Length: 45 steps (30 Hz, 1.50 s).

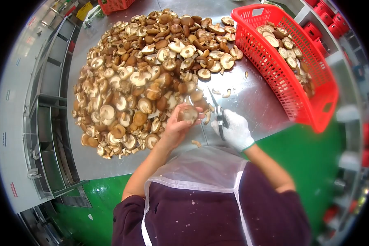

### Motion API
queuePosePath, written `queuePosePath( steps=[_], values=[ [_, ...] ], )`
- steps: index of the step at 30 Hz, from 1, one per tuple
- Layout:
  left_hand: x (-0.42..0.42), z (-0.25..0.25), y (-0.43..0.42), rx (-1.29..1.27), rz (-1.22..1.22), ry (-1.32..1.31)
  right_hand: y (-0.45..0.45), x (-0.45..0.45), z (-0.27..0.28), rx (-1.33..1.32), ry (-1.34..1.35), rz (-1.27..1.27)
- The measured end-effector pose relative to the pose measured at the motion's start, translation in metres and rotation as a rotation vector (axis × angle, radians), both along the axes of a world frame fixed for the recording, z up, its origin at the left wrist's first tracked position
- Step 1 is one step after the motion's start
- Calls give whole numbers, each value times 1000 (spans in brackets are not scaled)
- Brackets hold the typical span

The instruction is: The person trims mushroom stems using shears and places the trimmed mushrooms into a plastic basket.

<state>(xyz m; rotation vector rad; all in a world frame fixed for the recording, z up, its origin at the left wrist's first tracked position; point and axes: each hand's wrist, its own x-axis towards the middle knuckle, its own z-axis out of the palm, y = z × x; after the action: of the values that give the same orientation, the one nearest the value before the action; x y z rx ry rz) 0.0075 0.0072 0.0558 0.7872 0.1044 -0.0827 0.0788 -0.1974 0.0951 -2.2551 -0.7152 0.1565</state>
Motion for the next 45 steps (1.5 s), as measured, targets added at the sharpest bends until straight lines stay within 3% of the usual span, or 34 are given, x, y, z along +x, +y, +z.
queuePosePath(
  steps=[5, 11, 14, 21, 28, 32, 35, 36, 38, 39, 42, 43, 45],
  values=[
    [0, 1, -14, -90, 7, 86, 16, 4, 7, 182, 295, -80],
    [4, -17, -29, 296, 251, 136, 32, -4, -7, 122, 170, -66],
    [3, -6, -25, 470, 228, 115, 32, -4, -6, 186, 213, -93],
    [4, -8, -27, 581, 306, 43, 28, 1, 2, 325, 230, -118],
    [2, -6, -32, 822, 316, 11, 30, 8, 0, 157, -148, -61],
    [0, -4, -28, 952, 275, -25, 32, 12, 1, 214, -161, -24],
    [0, -5, -27, 702, 283, 13, 31, 27, -1, 334, 112, -270],
    [0, -8, -25, 647, 287, 38, 18, 44, -45, 349, 80, -289],
    [-1, -14, -20, 537, 297, 91, 13, 44, -12, 425, 570, -469],
    [-1, -12, -20, 437, 308, 120, 8, 45, -8, 313, 506, -412],
    [3, -4, -21, 172, 275, 170, 4, 29, -14, 379, 405, -322],
    [5, -3, -18, 113, 227, 159, 5, 25, -25, 607, 522, -337],
    [6, 0, -14, -41, 131, 135, 1, 17, -25, 396, 405, -292]
  ],
)
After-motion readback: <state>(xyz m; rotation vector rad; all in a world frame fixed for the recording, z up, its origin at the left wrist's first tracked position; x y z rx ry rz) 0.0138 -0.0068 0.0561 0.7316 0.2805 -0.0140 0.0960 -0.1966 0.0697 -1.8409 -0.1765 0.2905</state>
